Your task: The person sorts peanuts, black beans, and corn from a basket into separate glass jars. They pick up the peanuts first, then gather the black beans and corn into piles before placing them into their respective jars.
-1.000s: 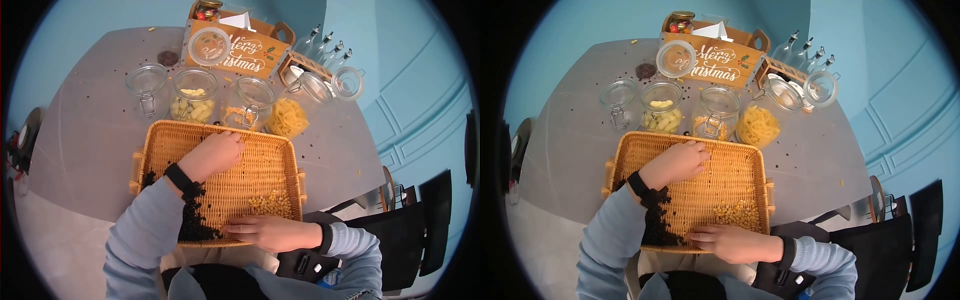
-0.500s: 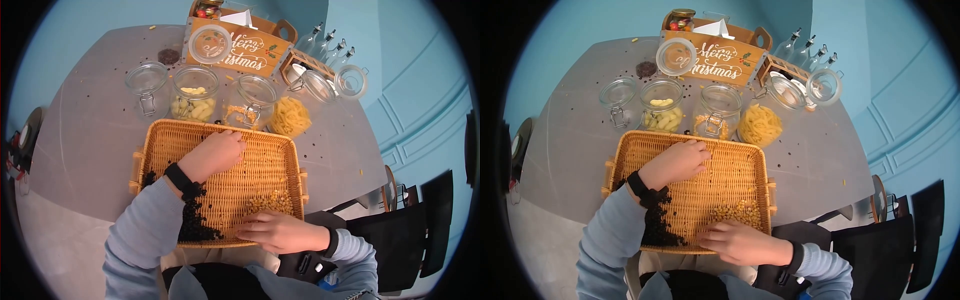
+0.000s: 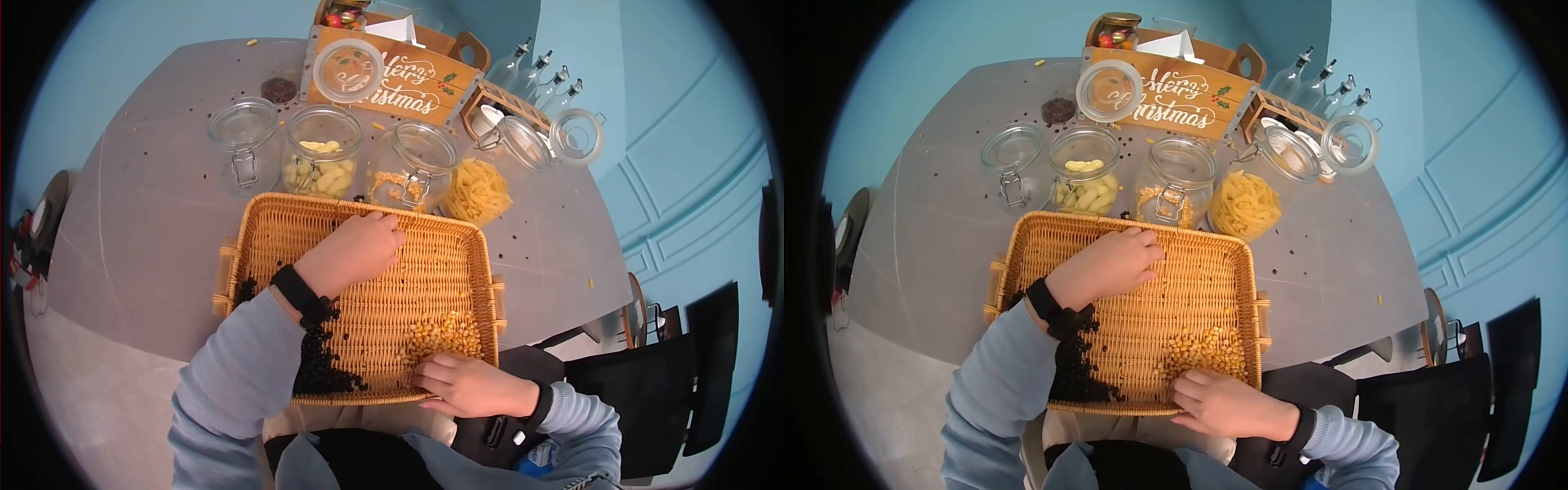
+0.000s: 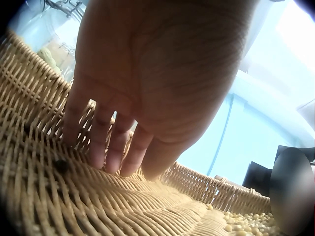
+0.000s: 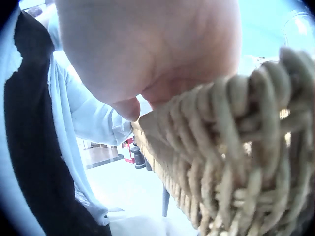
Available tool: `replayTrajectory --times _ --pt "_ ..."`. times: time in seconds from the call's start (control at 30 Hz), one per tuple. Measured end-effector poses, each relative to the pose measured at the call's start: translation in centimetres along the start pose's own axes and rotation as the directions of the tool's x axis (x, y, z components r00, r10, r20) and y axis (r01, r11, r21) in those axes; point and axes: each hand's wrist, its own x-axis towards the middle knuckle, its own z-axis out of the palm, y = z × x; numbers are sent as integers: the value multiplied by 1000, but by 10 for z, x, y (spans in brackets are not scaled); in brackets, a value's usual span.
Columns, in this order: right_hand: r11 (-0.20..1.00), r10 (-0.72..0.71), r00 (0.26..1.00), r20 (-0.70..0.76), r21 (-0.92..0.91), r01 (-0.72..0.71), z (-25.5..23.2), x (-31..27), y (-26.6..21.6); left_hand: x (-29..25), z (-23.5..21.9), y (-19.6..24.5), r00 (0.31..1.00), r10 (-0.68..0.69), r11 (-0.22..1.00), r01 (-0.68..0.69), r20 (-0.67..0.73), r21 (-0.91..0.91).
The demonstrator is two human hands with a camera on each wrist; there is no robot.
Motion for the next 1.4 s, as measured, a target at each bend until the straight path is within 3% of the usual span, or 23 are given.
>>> replayTrajectory --times 0.1,0.23,0.3,0.43,0.57,0.63,0.7,0.9,1.07,1.3,1.4 --pt "998 56 996 65 -28 -54 -11 -3 2 0 -1 1 1000 -2 1000 2 7 3" --pt "990 138 987 -79 7 -138 -23 0 6 -1 -3 3 1000 1 1000 -1 5 3" --pt "971 195 971 -140 -113 -212 -30 3 10 -1 -2 3 1000 6 1000 -7 -4 -3" --pt "955 291 952 -95 -31 -295 -23 3 22 -2 -2 2 1000 9 1000 -9 -14 -13" --pt "959 278 957 -78 -26 -281 -16 2 18 -2 -3 2 1000 4 1000 -4 3 3" --pt "949 309 951 -4 -69 -309 -11 1 12 -1 -1 1 1000 7 1000 -7 1 5" --pt "954 276 960 -36 -111 -279 -6 -1 11 -1 -1 0 1000 10 1000 -10 -3 8" --pt "935 354 935 2 9 -354 -1 -7 8 -1 -2 1 1000 7 1000 -7 -12 5" --pt "924 370 926 -80 134 -357 8 -11 12 0 -1 1 1000 3 1000 -3 -2 9" --pt "895 415 909 -41 200 -399 9 -10 12 0 -1 2 1000 0 1000 0 0 6" --pt "907 399 911 -107 190 -375 9 -8 12 0 -1 1 1000 3 1000 -3 1 13"
